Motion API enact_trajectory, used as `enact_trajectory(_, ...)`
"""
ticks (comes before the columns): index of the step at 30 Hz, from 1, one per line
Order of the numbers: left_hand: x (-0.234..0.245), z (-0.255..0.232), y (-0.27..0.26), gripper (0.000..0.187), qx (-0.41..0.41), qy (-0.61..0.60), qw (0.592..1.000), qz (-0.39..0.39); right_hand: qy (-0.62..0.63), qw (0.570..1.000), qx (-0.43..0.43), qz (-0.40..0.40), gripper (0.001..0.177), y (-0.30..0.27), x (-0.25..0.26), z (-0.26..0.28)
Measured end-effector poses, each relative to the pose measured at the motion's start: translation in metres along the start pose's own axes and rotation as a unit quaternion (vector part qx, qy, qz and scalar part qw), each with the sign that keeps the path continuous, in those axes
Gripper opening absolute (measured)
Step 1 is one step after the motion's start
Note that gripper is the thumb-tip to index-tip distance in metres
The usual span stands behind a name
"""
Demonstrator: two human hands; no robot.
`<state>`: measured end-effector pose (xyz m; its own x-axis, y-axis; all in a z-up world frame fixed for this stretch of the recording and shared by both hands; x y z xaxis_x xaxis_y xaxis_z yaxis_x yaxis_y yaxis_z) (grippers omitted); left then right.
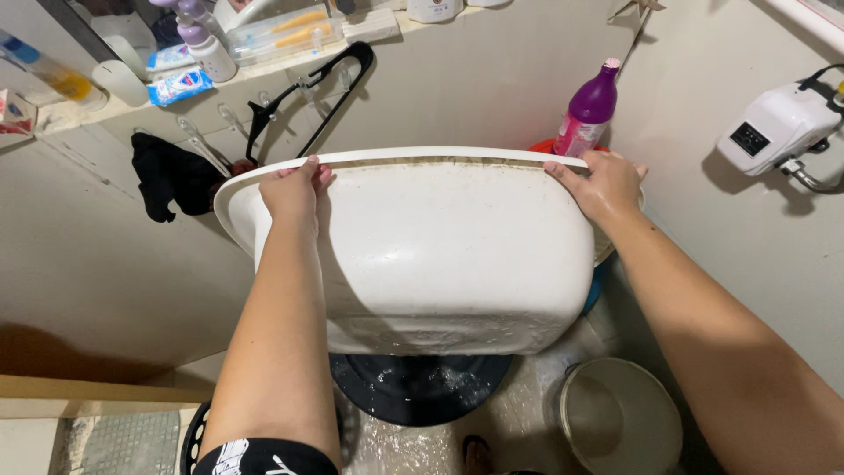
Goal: The person hand-washes various pieces of clothing in a white basin filled with soapy water. They scrub and rinse each item individually, wring out the excess water, and place the washed clothes into a black laundry basket. The process is repeated for multiple garments until the basin is emptied.
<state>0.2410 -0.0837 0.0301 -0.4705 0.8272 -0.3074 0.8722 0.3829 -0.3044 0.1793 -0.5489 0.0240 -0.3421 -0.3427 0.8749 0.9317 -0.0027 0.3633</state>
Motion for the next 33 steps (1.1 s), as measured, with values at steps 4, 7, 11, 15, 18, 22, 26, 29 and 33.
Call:
enact_trajectory(4, -0.002, 0.001, 0.011, 0.009, 0.006, -0.012, 1.0, -0.008, -0.002, 1.0, 0.008, -0.008, 0.069, 0.014, -0.009, -0.004)
enact_trajectory(7, -0.001, 0.003, 0.02, 0.013, 0.006, -0.018, 1.0, -0.018, -0.002, 0.999, 0.031, -0.029, 0.067, 0.023, -0.016, -0.007)
enact_trajectory(11, 0.003, 0.001, 0.027, 0.013, 0.004, -0.031, 0.999, -0.009, 0.001, 0.99, 0.114, -0.086, 0.069, 0.038, -0.025, -0.004)
enact_trajectory(15, 0.004, 0.0, 0.03, 0.007, 0.02, -0.038, 0.999, -0.003, -0.027, 0.991, 0.108, -0.079, 0.067, 0.047, -0.033, -0.007)
enact_trajectory(18, 0.002, 0.001, 0.03, 0.006, 0.019, -0.043, 0.999, -0.014, -0.001, 0.992, 0.102, -0.069, 0.067, 0.048, -0.036, -0.01)
enact_trajectory(22, 0.0, -0.001, 0.033, 0.006, 0.014, -0.05, 0.999, -0.009, -0.014, 0.994, 0.087, -0.057, 0.068, 0.052, -0.039, -0.01)
enact_trajectory(26, 0.001, 0.0, 0.034, 0.004, 0.02, -0.061, 0.998, -0.001, -0.012, 0.992, 0.101, -0.074, 0.067, 0.051, -0.04, -0.011)
enact_trajectory(29, 0.003, 0.0, 0.033, 0.004, 0.022, -0.068, 0.997, 0.007, -0.005, 0.992, 0.099, -0.078, 0.065, 0.049, -0.039, -0.01)
enact_trajectory(33, 0.011, 0.002, 0.026, 0.004, 0.028, -0.066, 0.997, 0.004, -0.005, 0.989, 0.106, -0.1, 0.061, 0.038, -0.033, -0.004)
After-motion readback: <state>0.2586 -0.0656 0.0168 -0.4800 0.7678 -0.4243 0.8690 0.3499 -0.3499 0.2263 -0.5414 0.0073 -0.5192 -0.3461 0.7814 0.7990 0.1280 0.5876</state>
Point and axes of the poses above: each hand's wrist, its own y-axis towards the middle knuckle, its own x-axis out of the back of the hand, z = x × y, the point moved 3 cm from there along y, towards the middle knuckle, and after that the axes turned 12 degrees about x, right-handed, at the moved point
